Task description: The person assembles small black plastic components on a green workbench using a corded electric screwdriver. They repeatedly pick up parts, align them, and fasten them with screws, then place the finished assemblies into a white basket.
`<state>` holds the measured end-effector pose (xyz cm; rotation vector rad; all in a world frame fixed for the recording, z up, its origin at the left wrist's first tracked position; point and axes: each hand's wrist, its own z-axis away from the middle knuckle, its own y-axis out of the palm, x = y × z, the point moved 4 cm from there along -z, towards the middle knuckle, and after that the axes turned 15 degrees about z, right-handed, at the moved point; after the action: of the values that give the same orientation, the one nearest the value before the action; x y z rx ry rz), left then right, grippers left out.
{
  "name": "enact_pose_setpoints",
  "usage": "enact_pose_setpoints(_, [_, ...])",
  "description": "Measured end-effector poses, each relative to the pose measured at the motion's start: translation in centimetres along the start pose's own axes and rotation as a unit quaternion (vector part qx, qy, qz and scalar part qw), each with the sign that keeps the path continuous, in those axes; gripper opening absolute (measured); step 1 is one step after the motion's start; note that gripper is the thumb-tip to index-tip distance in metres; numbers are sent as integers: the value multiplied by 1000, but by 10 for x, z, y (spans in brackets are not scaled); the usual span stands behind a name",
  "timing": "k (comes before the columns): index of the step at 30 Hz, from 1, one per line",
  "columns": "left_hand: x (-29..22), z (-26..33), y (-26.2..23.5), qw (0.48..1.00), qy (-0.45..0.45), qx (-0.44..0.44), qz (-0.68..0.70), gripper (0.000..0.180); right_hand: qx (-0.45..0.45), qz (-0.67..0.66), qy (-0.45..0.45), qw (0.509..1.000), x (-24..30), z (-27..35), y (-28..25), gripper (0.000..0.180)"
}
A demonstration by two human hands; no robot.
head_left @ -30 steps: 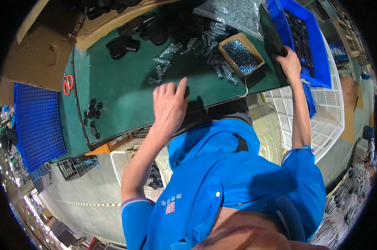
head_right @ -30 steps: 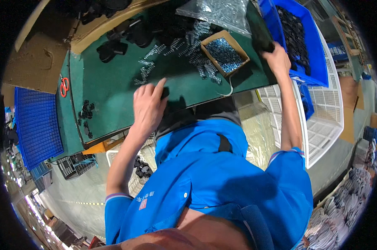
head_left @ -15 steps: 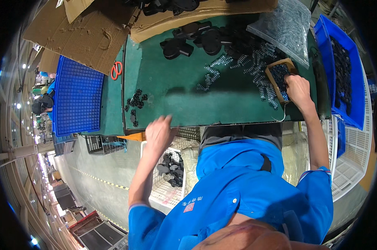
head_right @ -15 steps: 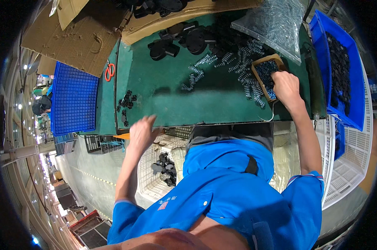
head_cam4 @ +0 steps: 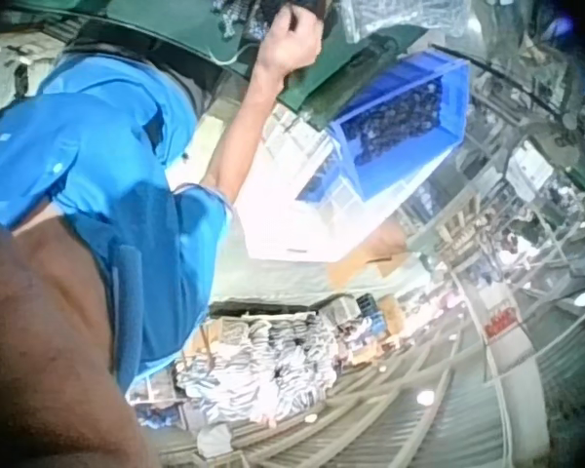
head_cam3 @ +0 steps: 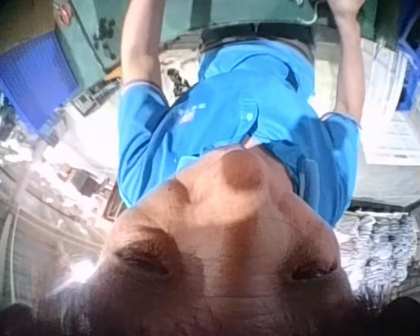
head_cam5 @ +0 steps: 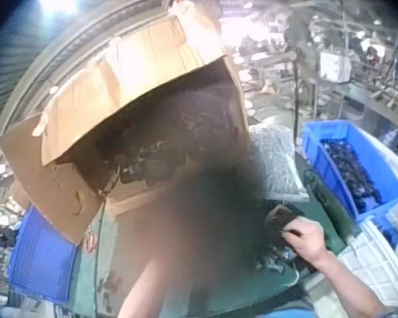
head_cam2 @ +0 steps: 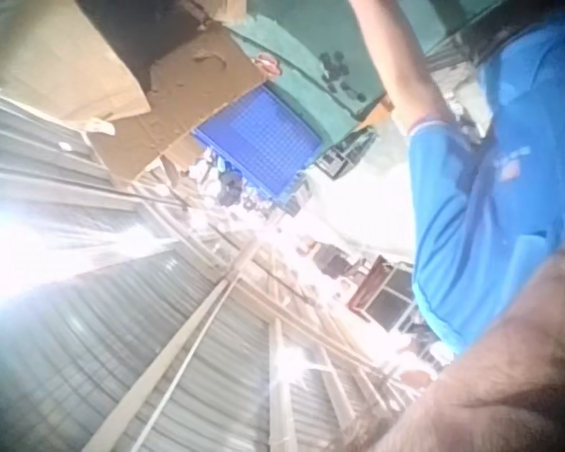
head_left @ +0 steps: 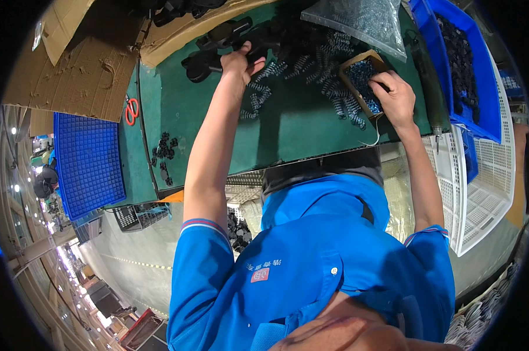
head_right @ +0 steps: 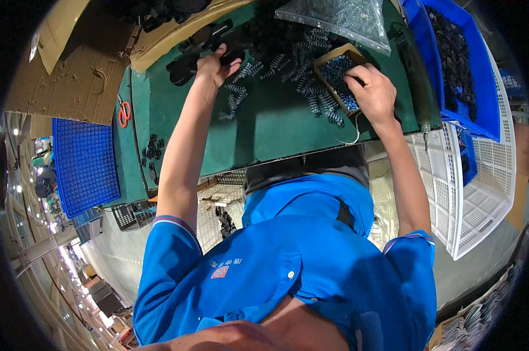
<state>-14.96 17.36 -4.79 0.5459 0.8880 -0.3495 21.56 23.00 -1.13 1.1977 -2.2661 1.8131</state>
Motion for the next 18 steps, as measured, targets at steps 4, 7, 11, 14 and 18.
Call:
enact_pose_setpoints(4, [-6,73,-15,983,8,180,-43,29,-85,-281,114,949,-38,30,-34,5])
enact_pose_setpoints(7, [16,129,-33,943,-15,277,-185,31,-178,-182,282,925,-103,90,-85,4])
enact_pose_setpoints(11, [66,151,-34,915,-13,276,-293,36,-83,-37,383,919,-182,179,-107,7])
enact_pose_setpoints(14, [45,155,-15,775,215,257,-536,36,-27,-115,409,905,-174,197,-92,7])
enact_pose_setpoints(18, [17,119,10,714,345,188,-579,24,-54,-178,377,908,-165,184,-72,7])
